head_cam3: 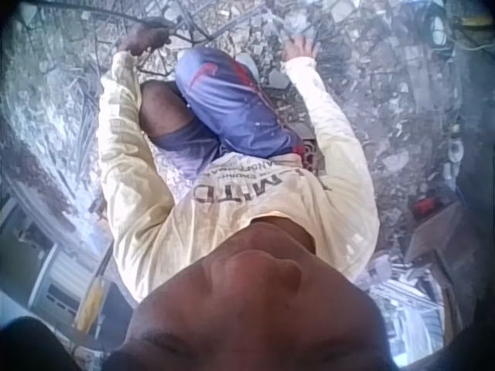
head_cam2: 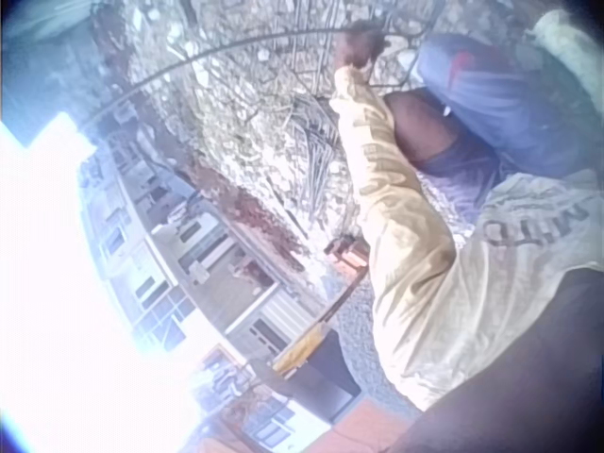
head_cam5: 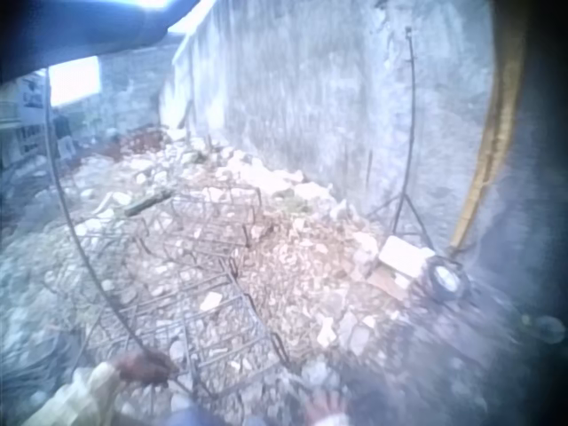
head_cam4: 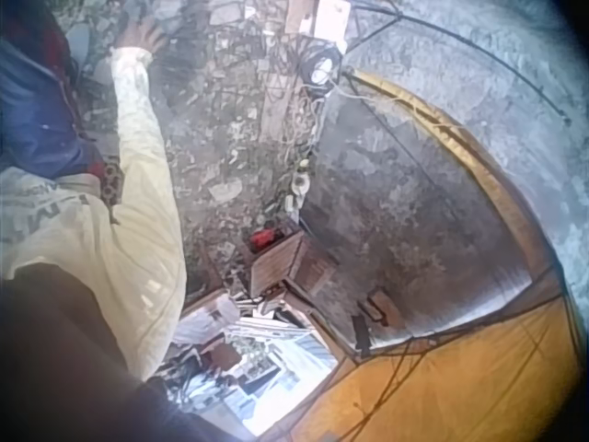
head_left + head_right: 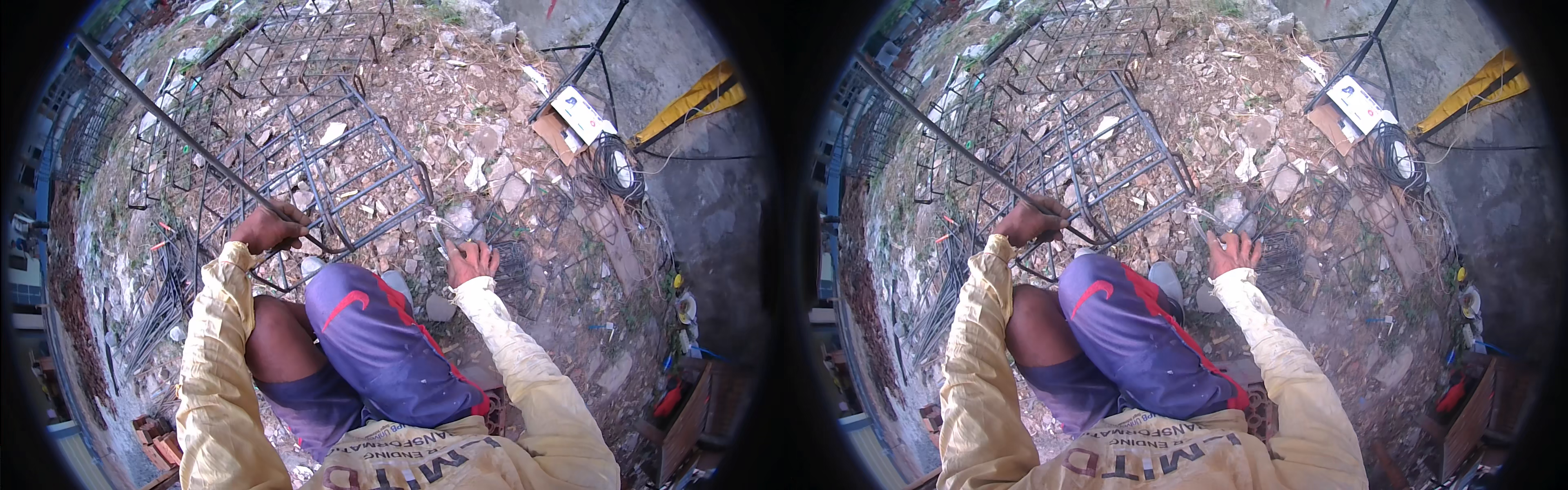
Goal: The person sits on the ground and assembles a metal grid by hand, positioning and securing intersecting metal rods. The person repeatedly adjusts the grid and uses a long metal rod to align or press components into place.
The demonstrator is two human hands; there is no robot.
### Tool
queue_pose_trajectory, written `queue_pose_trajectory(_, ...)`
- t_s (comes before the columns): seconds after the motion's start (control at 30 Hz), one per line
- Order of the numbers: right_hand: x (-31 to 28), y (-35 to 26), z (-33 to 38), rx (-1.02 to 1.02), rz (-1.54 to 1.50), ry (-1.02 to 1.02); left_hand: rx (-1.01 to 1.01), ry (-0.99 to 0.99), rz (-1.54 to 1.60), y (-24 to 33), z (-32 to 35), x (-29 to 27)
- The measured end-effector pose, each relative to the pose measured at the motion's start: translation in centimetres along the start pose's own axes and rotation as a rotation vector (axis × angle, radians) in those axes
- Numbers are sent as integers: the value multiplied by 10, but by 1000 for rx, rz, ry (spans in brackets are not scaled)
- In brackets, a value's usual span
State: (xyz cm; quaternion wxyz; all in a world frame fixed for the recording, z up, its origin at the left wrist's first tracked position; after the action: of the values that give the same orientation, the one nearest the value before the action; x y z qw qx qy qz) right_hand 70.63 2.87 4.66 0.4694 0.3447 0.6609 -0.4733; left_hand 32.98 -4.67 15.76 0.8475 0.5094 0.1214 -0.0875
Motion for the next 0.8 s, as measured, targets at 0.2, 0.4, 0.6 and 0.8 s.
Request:
queue_pose_trajectory(0.2, -6, -3, 9, 38, 49, -18, 4, -18, 9, -4, -2, 0)
queue_pose_trajectory(0.4, -4, -6, 7, -9, 70, 14, 2, -11, 5, -3, 0, 0)
queue_pose_trajectory(0.6, 6, -6, 5, -24, 52, 73, 1, 11, 16, -2, 1, 0)
queue_pose_trajectory(0.8, 13, 2, 0, -22, 27, -6, -7, 6, 1, -2, 1, 0)
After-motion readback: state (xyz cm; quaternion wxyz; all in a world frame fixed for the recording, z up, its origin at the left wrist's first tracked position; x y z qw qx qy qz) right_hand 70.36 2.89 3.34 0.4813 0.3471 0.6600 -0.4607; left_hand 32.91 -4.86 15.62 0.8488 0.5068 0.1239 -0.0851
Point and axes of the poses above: each hand's wrist, its own z-axis away from the middle knuckle, its own x-axis out of the palm, y = z × x, the point moved 7 cm from there along -z, towards the middle knuckle, and after that the axes turned 11 degrees about x, right-handed, at the moved point
